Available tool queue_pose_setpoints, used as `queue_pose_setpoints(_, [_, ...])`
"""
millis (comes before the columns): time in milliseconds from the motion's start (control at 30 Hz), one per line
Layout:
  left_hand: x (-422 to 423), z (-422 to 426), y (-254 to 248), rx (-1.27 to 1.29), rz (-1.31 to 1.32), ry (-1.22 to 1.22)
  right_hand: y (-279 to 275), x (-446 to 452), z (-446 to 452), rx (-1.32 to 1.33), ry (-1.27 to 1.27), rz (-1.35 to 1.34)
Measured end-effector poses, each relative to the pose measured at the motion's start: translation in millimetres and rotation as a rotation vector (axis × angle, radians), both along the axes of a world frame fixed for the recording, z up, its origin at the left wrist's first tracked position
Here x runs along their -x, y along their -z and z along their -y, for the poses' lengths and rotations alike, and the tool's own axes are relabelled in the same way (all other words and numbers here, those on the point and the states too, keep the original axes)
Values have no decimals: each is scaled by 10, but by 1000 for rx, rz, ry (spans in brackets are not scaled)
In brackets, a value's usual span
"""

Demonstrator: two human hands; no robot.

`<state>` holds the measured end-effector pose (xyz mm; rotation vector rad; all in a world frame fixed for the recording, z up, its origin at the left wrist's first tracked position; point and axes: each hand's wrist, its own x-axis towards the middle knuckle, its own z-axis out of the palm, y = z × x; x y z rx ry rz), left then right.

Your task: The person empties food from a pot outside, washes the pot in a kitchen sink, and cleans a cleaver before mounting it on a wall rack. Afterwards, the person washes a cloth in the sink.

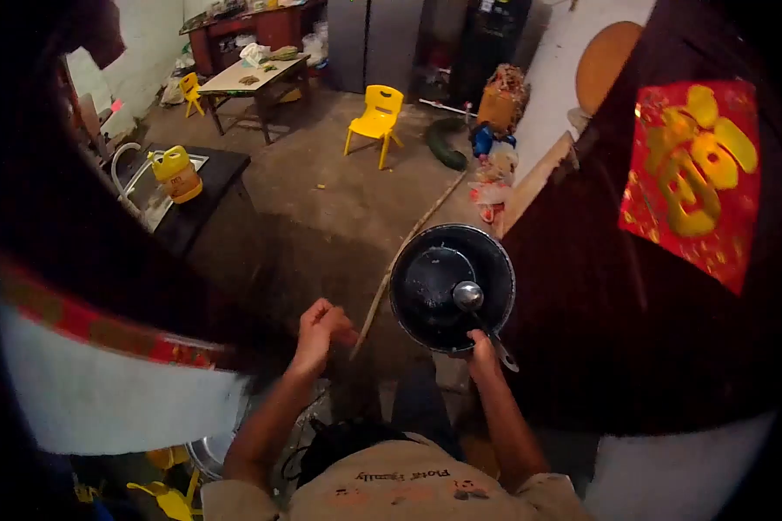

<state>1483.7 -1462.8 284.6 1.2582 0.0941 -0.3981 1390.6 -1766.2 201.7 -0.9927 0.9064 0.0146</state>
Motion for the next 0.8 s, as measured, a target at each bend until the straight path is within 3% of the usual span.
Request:
queue_pose_setpoints(133, [-574,36,216,-2,-54,-140,635,-1011,325,48,11,127])
queue_pose_setpoints(233, [-1157,173,169,18,-72,-233,864,-1887,622,-72,-94,117])
queue_pose_setpoints(333, [-1921,394,228,52,-140,-364,675,-2784,801,-38,-127,5])
queue_pose_setpoints(433, [-2607,704,-17,-34,-172,-405,357,-3464,1048,-76,-293,21])
queue_pose_setpoints(533, [-3106,848,-317,-87,-125,-359,106,-4120,1136,2,-300,13])
queue_pose_setpoints(667, [-3618,694,-145,-49,-109,-404,261,-5001,1188,-86,-273,171])
queue_pose_setpoints(800, [-4138,274,122,-8,-157,-552,160,-5935,821,-40,-377,93])
